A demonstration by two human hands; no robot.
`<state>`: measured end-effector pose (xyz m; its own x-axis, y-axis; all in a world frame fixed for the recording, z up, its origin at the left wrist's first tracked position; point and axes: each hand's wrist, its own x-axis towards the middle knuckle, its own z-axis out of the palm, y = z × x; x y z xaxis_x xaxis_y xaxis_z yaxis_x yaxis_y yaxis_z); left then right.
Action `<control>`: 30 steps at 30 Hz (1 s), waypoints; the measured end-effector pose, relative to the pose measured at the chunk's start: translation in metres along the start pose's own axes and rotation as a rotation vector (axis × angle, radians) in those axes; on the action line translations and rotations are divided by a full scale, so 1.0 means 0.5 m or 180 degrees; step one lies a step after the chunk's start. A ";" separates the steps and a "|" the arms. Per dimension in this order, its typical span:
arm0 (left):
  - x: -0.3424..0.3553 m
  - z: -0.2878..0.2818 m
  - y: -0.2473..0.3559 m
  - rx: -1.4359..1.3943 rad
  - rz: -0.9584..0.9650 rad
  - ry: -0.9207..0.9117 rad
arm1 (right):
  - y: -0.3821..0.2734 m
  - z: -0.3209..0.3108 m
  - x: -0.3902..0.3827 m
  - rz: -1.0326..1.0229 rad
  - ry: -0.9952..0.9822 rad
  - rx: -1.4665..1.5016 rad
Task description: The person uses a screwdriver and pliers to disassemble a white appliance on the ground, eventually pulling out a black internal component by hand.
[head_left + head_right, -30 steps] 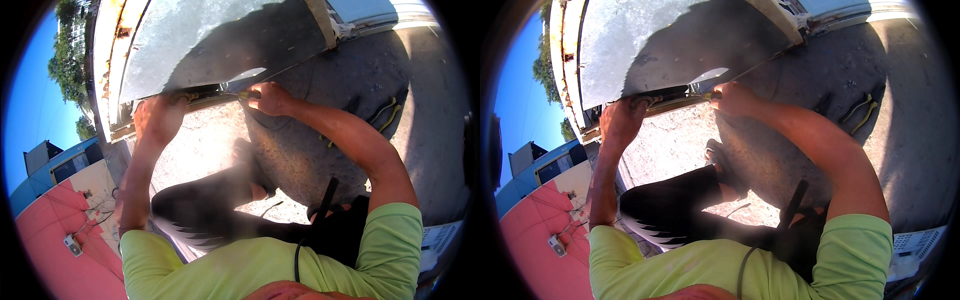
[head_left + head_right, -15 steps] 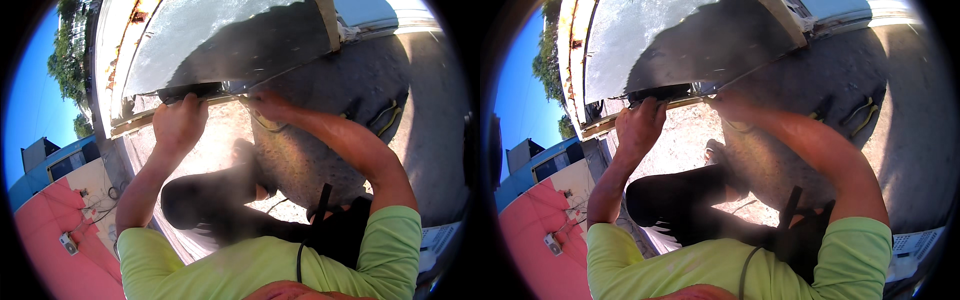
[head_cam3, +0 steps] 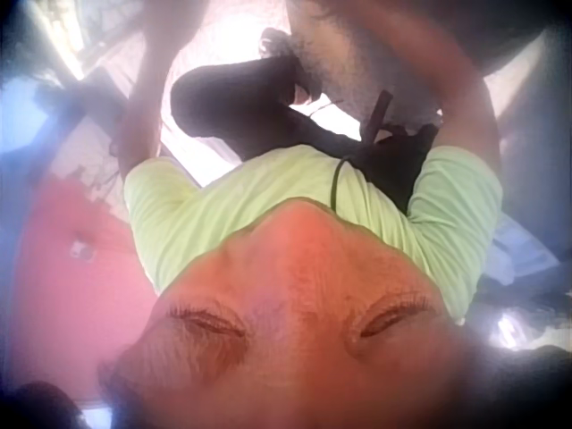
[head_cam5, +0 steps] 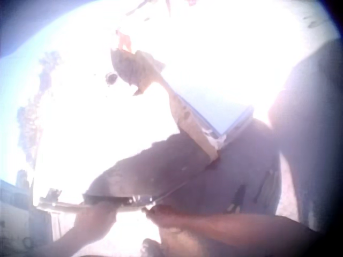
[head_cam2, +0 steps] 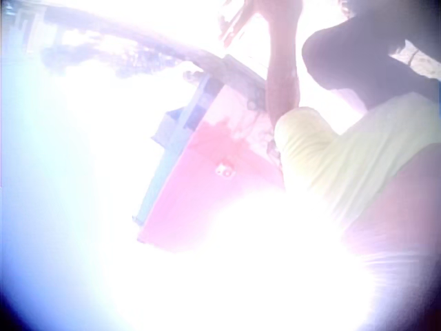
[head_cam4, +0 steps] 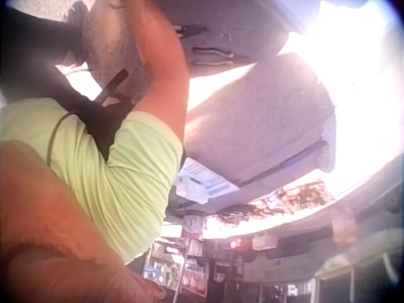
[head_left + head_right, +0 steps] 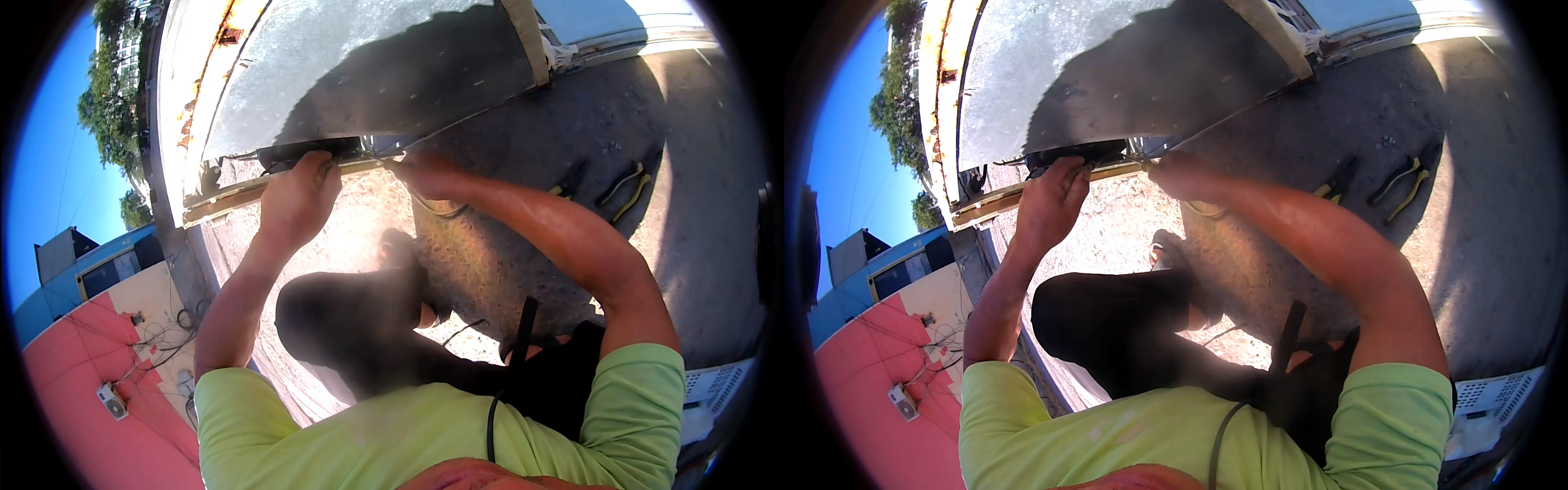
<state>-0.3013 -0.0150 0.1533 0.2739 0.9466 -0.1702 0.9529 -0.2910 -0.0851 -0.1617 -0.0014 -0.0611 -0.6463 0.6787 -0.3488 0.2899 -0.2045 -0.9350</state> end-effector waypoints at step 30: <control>-0.051 0.075 -0.014 -0.1073 -0.0605 -0.0260 | 0.015 -0.034 -0.018 0.0688 -0.0691 0.1842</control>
<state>-0.3200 -0.0420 0.1213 0.0902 0.9611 -0.2610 0.9787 -0.0370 0.2022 -0.1415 0.0030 -0.0638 -0.7615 0.4343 -0.4812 0.0416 -0.7081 -0.7049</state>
